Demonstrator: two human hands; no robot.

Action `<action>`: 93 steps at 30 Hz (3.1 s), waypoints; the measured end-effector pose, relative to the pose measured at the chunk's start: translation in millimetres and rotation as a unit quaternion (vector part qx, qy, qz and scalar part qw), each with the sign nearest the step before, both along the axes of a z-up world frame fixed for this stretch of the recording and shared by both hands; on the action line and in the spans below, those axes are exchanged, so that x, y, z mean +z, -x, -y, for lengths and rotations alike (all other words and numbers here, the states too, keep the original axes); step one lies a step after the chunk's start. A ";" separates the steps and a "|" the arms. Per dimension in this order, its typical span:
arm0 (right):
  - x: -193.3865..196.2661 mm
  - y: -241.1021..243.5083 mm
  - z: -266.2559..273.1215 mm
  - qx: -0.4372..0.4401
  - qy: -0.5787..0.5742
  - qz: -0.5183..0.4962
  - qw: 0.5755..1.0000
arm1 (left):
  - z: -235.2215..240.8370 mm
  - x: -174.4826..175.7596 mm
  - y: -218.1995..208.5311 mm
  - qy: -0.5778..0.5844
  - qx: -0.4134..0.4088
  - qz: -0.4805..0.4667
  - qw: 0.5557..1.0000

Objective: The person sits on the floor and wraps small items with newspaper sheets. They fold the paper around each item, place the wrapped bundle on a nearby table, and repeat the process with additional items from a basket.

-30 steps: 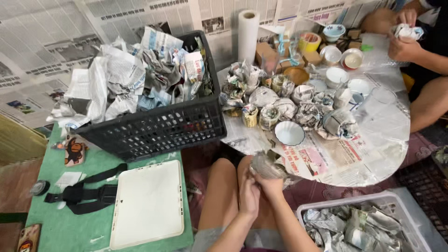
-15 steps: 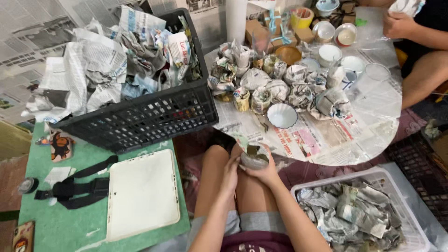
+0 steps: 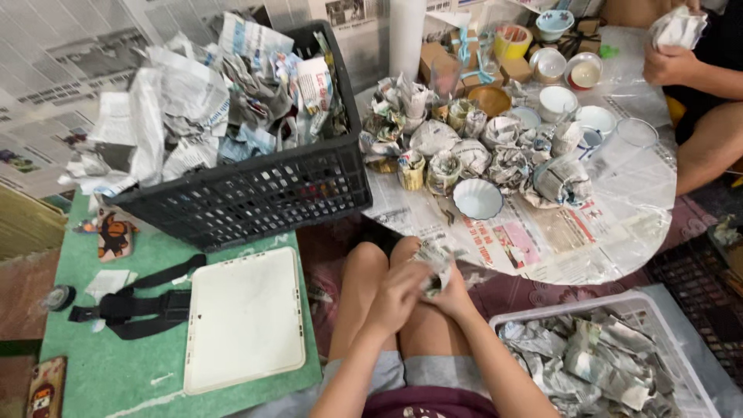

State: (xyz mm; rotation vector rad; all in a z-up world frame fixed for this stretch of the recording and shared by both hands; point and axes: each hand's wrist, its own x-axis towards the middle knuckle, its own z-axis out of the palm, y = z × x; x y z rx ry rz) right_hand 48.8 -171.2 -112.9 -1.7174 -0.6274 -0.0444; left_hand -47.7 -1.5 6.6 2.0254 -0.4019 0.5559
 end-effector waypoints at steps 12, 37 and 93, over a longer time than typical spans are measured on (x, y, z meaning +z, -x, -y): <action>52.1 16.4 -13.7 0.015 -0.023 0.032 0.999 | 3.3 8.6 -24.1 -0.178 0.032 -0.094 0.979; 36.1 18.4 -23.9 0.012 -0.016 -0.006 1.000 | -2.4 17.4 -37.7 -0.321 0.025 -0.031 0.946; 62.5 23.9 -38.2 0.051 -0.030 -0.017 0.998 | -46.4 37.6 -94.7 -0.351 0.031 -0.225 0.908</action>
